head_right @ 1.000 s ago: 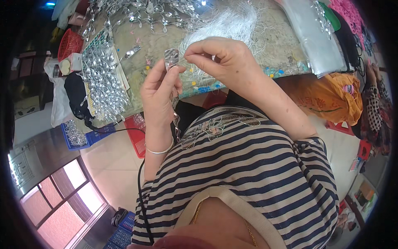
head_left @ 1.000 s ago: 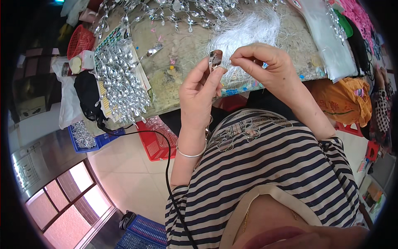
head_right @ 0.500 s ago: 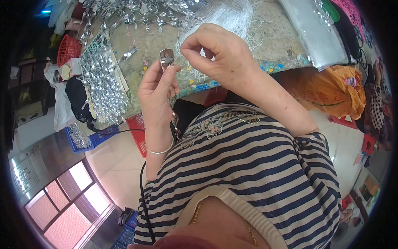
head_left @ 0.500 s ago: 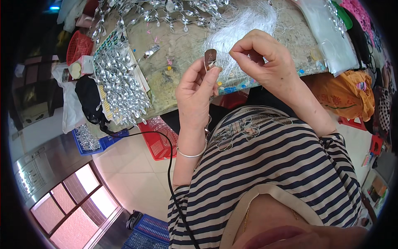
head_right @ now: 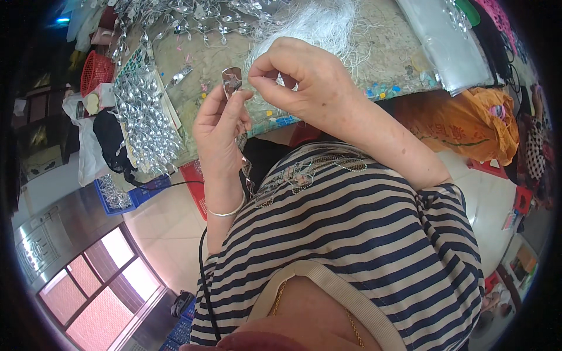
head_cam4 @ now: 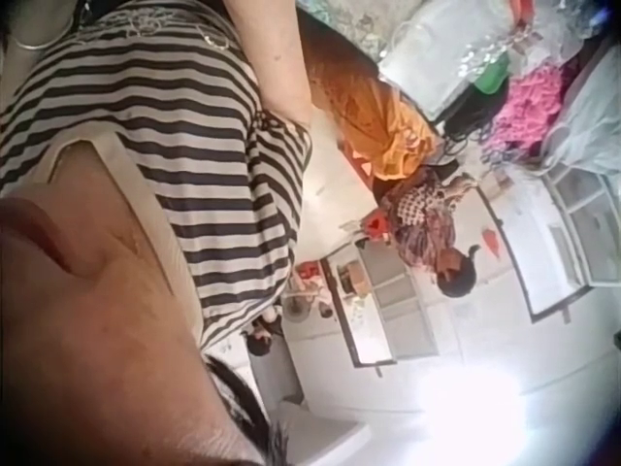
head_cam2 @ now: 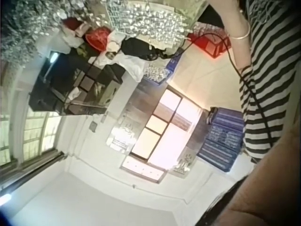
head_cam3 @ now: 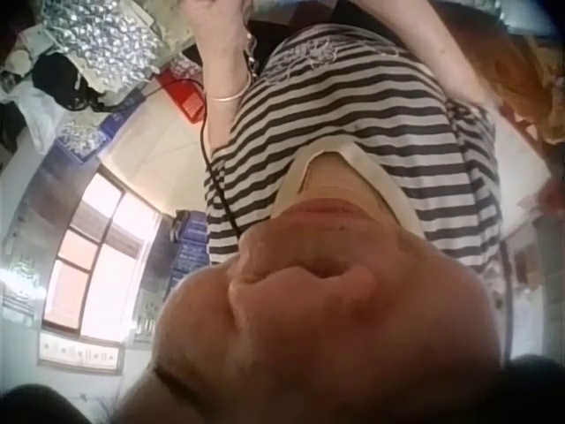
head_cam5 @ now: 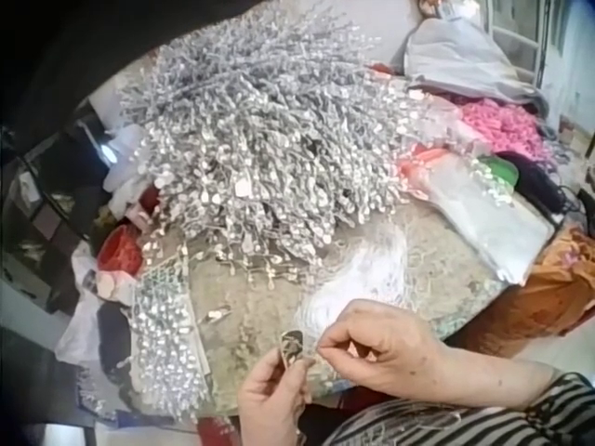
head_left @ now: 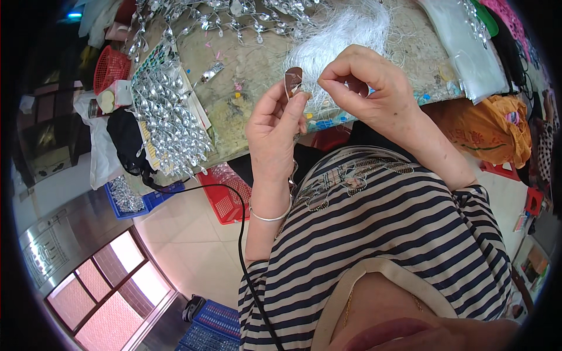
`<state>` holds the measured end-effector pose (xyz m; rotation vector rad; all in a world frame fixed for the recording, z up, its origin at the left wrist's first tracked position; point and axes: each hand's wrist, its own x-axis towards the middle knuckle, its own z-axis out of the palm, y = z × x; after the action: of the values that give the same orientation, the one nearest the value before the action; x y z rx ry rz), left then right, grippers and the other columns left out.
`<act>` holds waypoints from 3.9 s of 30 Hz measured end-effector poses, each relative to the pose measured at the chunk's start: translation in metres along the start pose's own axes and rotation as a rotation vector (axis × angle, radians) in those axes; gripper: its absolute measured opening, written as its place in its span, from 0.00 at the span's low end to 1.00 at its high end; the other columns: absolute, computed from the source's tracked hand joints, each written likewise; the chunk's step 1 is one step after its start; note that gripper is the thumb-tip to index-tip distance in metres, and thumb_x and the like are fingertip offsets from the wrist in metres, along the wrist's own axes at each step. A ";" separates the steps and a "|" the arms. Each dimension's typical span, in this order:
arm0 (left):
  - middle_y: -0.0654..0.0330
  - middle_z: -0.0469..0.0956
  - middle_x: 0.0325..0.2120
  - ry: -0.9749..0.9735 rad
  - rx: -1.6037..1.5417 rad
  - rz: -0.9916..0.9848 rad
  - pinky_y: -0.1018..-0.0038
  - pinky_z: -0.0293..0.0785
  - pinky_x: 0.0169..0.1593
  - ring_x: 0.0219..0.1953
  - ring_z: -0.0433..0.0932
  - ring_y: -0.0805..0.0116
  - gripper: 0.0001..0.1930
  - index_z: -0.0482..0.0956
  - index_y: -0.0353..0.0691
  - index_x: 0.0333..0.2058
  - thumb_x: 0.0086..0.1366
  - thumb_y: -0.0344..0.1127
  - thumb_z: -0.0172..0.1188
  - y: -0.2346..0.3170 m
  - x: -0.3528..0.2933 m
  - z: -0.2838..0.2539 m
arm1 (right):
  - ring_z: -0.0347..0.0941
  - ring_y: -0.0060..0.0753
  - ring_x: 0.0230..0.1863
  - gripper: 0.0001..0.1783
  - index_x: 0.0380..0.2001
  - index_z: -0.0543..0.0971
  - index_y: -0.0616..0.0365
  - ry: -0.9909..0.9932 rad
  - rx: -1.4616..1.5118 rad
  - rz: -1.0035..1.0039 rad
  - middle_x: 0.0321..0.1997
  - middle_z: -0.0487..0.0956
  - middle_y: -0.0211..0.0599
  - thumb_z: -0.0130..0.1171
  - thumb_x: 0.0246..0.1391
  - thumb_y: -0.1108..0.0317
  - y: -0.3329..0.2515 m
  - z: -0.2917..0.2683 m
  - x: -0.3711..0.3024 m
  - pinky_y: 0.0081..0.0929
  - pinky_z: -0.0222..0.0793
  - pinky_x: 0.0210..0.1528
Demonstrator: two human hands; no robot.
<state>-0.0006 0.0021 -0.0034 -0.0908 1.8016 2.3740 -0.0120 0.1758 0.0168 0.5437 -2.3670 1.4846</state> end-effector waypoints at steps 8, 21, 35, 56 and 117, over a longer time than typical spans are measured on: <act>0.63 0.78 0.31 -0.010 -0.003 -0.007 0.86 0.65 0.26 0.24 0.69 0.83 0.16 0.74 0.32 0.48 0.61 0.27 0.59 0.001 -0.001 0.000 | 0.67 0.16 0.25 0.04 0.29 0.77 0.60 -0.010 -0.002 -0.008 0.27 0.72 0.28 0.61 0.48 0.77 -0.001 0.001 0.001 0.13 0.63 0.25; 0.63 0.78 0.33 -0.047 0.003 -0.004 0.86 0.65 0.27 0.24 0.69 0.83 0.17 0.74 0.33 0.49 0.60 0.26 0.60 0.003 -0.004 0.000 | 0.67 0.16 0.25 0.04 0.30 0.77 0.60 -0.012 -0.050 0.024 0.27 0.72 0.28 0.61 0.49 0.76 0.004 0.003 0.002 0.13 0.61 0.25; 0.66 0.76 0.33 -0.076 0.050 0.049 0.87 0.66 0.31 0.30 0.70 0.83 0.21 0.74 0.38 0.52 0.59 0.24 0.61 -0.004 -0.007 0.002 | 0.63 0.16 0.22 0.05 0.32 0.78 0.60 0.010 -0.021 -0.057 0.29 0.72 0.29 0.61 0.49 0.76 0.010 0.007 -0.001 0.14 0.57 0.22; 0.62 0.77 0.35 -0.304 0.192 0.194 0.84 0.72 0.39 0.35 0.77 0.77 0.16 0.77 0.34 0.46 0.58 0.24 0.60 -0.010 -0.022 -0.032 | 0.64 0.16 0.37 0.03 0.29 0.78 0.62 -0.248 0.532 0.338 0.35 0.68 0.26 0.58 0.54 0.73 -0.008 0.019 -0.001 0.15 0.61 0.39; 0.58 0.81 0.30 -0.099 0.005 0.057 0.82 0.74 0.37 0.32 0.78 0.75 0.07 0.80 0.31 0.37 0.63 0.28 0.57 -0.001 -0.025 -0.017 | 0.69 0.20 0.35 0.03 0.32 0.77 0.63 -0.296 0.257 0.118 0.32 0.73 0.30 0.57 0.55 0.74 -0.001 0.010 0.002 0.18 0.65 0.40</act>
<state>0.0237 -0.0164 -0.0059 0.0783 1.7881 2.3662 -0.0134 0.1656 0.0142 0.7413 -2.4755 1.8940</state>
